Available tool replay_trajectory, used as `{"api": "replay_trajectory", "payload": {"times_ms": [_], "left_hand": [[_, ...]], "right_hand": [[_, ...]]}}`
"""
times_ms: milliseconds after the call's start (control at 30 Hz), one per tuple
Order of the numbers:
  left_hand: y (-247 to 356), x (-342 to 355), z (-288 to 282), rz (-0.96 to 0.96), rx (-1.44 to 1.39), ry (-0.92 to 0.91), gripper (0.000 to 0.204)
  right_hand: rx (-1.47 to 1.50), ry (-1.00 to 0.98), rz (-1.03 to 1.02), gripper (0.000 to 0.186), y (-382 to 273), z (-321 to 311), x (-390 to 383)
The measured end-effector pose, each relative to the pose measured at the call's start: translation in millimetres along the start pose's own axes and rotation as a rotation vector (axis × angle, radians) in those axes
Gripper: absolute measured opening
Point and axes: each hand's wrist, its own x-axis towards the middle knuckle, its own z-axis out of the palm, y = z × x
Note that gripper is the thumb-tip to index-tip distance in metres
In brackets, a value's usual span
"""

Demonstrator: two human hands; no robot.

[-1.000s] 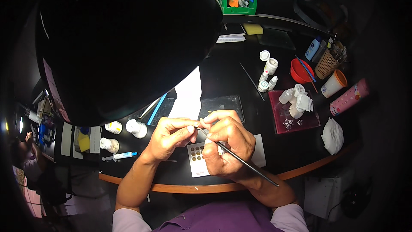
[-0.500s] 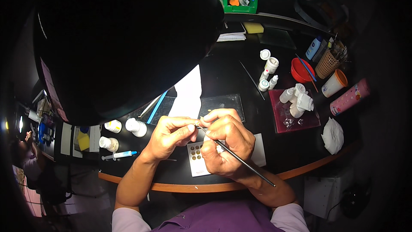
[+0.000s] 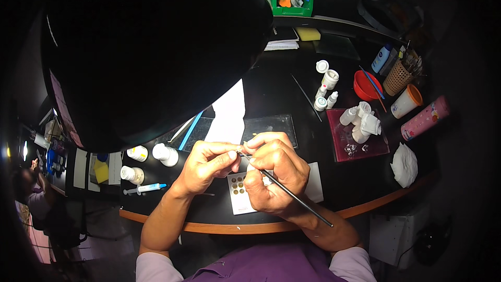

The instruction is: The person applies a liquid substance to small dental prosthetics using a fine brush. They pick up a prosthetic with tweezers, dip the brush into different colors on a palette, and carefully coat the prosthetic surface before placing it back down.

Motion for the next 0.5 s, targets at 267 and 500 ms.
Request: {"api": "replay_trajectory", "payload": {"times_ms": [267,500], "left_hand": [[1.8,-0.9,0.3,0.0,0.017,-0.001,0.027],[2.6,-0.3,-1.1,0.049,0.072,-0.01,0.027]], "right_hand": [[-0.002,-0.004,0.003,0.01,-2.4,-0.9,1.3],[-0.011,-0.004,-0.022,0.01,-3.0,-1.8,3.0]]}}
